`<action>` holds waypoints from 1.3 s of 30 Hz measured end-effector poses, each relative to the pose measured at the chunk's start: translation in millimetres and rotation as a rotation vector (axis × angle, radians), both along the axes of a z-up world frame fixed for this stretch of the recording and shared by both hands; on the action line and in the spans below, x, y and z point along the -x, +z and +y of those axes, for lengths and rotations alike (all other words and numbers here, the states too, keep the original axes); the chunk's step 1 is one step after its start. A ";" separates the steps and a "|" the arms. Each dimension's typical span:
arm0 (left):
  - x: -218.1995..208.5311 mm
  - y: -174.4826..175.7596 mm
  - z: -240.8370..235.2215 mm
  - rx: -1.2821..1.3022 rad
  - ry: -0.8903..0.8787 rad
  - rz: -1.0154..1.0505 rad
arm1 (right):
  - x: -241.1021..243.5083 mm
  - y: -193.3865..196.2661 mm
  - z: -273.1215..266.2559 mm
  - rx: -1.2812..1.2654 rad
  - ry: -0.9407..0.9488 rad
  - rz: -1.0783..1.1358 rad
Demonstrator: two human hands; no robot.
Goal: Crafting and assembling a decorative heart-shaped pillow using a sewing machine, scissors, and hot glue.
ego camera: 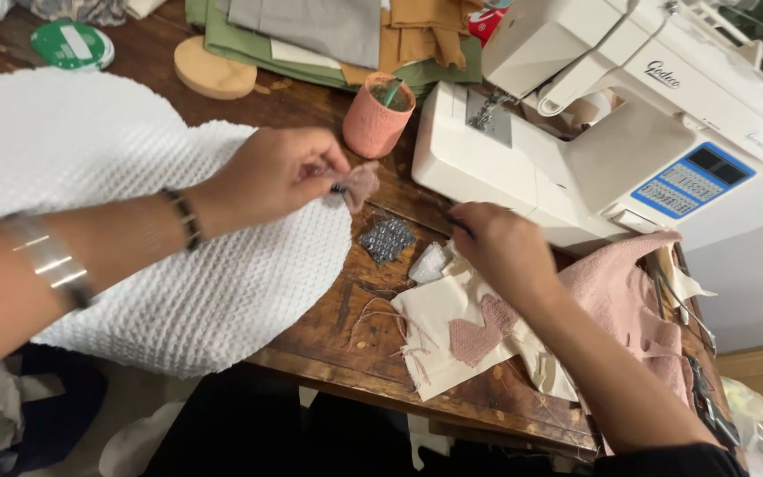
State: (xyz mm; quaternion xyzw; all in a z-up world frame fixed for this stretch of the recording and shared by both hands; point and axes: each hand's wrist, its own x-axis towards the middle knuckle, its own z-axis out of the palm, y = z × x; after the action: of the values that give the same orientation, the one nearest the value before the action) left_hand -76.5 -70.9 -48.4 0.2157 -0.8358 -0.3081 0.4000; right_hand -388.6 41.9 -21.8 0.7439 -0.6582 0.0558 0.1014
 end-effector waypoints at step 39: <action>271.0 7.9 -92.6 0.079 0.601 -0.338 | 283.8 156.5 -8.0 0.365 -0.818 -1.121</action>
State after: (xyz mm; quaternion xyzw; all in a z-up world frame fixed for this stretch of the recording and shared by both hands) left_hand -347.5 -163.4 -40.5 0.4846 -0.8006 -0.1037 0.3368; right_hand -672.4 34.0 134.7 0.2680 -0.8175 0.4963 -0.1162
